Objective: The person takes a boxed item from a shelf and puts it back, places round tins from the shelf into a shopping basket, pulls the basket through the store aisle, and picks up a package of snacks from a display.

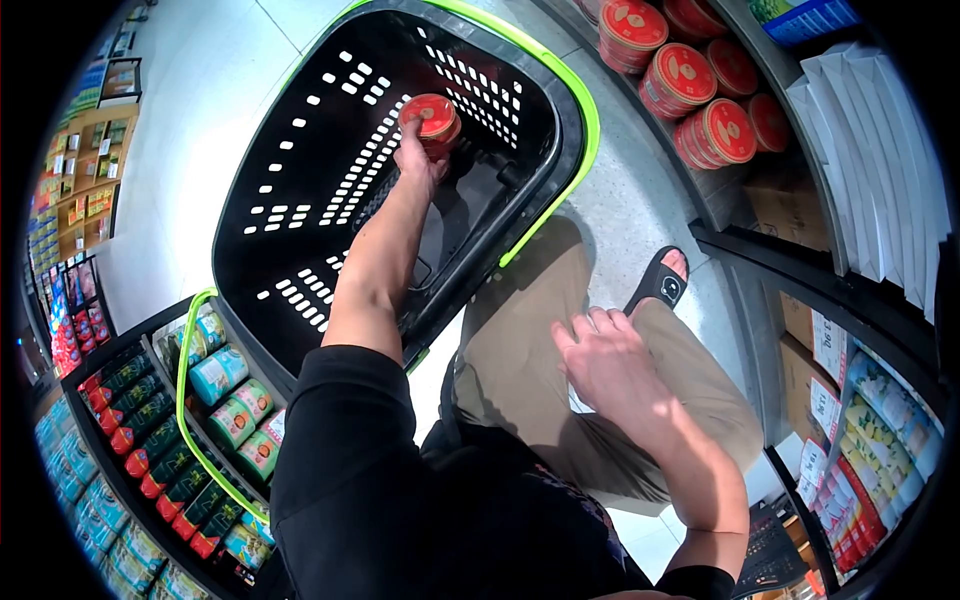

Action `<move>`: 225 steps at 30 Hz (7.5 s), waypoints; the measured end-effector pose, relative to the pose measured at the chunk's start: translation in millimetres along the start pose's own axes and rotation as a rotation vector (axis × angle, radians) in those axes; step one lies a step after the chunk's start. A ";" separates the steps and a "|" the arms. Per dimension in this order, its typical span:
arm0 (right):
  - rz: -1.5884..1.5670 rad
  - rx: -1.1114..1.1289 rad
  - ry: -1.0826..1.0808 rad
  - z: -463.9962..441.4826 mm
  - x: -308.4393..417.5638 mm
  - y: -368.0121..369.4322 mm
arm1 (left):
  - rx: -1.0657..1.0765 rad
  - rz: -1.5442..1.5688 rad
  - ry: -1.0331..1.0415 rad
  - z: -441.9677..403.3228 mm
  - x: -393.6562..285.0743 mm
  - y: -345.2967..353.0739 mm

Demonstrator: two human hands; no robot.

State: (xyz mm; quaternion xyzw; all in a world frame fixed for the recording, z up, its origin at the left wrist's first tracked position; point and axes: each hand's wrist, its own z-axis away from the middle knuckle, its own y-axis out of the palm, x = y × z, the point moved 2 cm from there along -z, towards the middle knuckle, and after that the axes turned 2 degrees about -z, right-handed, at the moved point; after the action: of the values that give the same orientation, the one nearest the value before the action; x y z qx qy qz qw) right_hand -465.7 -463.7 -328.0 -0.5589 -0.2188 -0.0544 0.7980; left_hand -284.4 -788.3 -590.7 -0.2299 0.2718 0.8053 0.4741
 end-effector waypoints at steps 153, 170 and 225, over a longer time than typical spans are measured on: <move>-0.370 0.341 -0.265 -80.1 -49.2 -30.4 | 0.507 -1.475 0.980 289.5 -39.5 134.7; -0.694 0.501 0.447 166.9 -0.7 -109.2 | 0.205 -1.265 0.795 435.1 -103.6 33.9; -1.119 -0.219 0.828 414.8 164.1 -95.4 | 0.541 -2.139 -0.207 720.8 -57.9 -415.9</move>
State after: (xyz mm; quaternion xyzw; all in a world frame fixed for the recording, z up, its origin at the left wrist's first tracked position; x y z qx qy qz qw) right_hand -469.5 -93.2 -62.0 -0.3728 -0.1449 -0.6868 0.6069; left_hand 29.7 -185.1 -107.6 -0.1667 0.0590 -0.0903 0.9801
